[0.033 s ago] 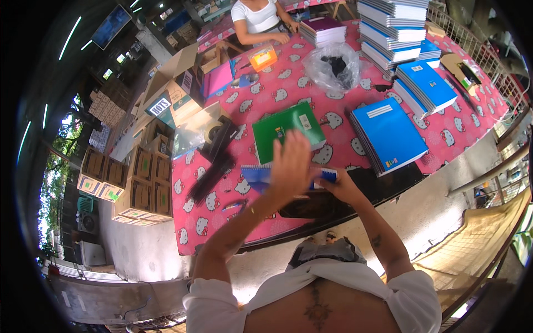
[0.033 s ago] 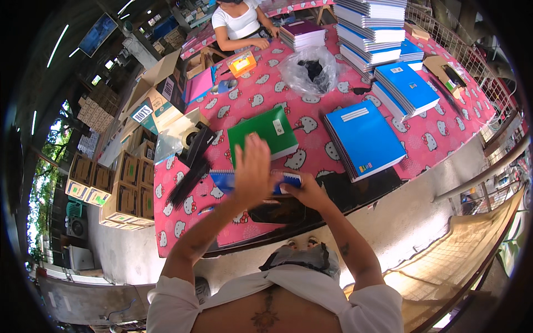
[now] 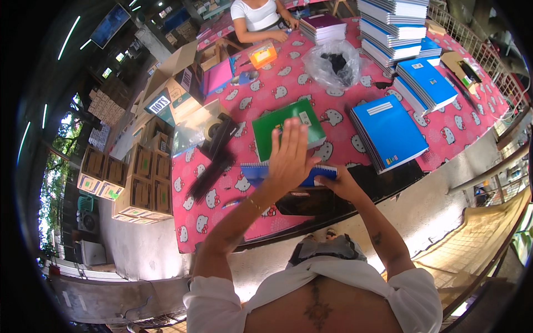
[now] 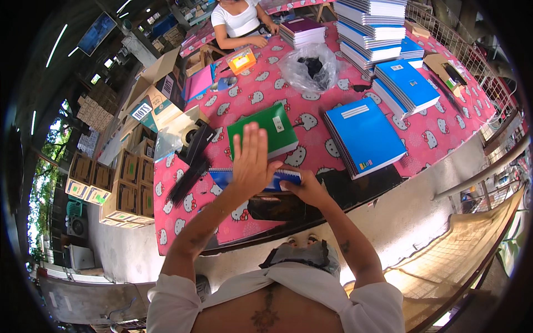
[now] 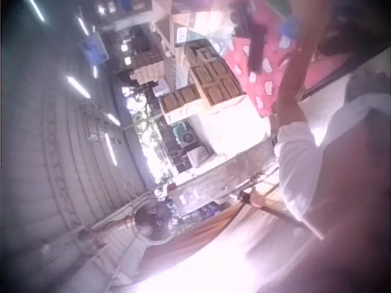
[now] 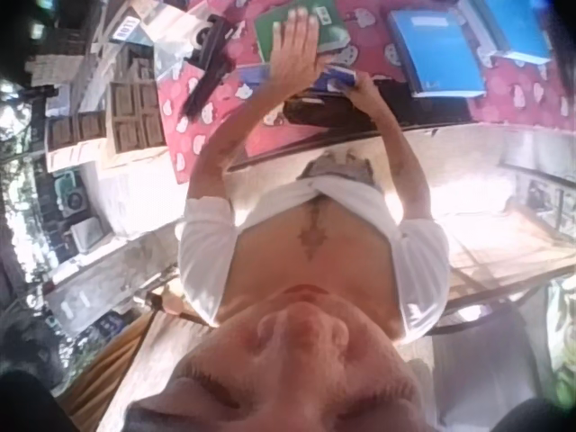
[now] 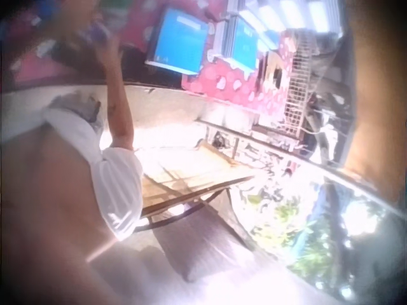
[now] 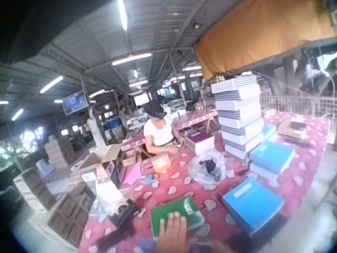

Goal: The person packages books by hand by picking up books of various colors from a table, placing them into a black pouch, and then moving the packaged items aside.

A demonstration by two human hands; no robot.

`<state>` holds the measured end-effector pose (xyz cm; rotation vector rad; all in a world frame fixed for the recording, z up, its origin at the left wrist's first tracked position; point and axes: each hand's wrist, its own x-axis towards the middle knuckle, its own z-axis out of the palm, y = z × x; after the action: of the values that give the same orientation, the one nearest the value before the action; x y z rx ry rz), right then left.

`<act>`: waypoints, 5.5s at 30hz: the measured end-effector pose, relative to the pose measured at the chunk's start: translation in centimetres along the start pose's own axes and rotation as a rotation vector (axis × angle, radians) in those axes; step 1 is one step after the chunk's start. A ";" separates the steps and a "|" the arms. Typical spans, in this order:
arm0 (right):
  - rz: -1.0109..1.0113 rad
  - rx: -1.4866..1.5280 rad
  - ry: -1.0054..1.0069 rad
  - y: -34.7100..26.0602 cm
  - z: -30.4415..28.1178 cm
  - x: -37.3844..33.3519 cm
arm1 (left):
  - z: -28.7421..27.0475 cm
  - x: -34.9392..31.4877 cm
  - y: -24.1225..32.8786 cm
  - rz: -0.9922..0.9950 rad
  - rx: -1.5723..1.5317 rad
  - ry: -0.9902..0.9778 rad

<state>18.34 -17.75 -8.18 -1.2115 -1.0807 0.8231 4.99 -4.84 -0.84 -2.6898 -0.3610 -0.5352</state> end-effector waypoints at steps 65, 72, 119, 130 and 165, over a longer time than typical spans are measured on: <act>-0.320 -1.169 0.171 -6.9 13.0 5.0 | -0.5 -16.6 -11.6 -0.544 -1.186 -0.094; -0.383 -1.285 0.478 -11.7 6.3 0.6 | 6.9 -22.8 -12.7 -0.348 -0.394 0.208; 0.731 -0.368 0.300 -7.7 -12.0 -30.3 | 2.4 7.4 25.3 0.708 -1.357 -1.033; 0.492 -0.795 0.564 -6.6 -7.3 -30.7 | 2.2 6.7 26.2 0.796 -1.242 -0.943; 0.561 -0.034 0.427 -3.9 -10.3 -32.6 | 4.2 3.7 25.8 0.220 -1.489 -1.249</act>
<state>17.95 -52.06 -10.97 -1.6612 -0.4078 0.9070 17.82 -25.61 -10.86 -3.9354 0.2000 1.7319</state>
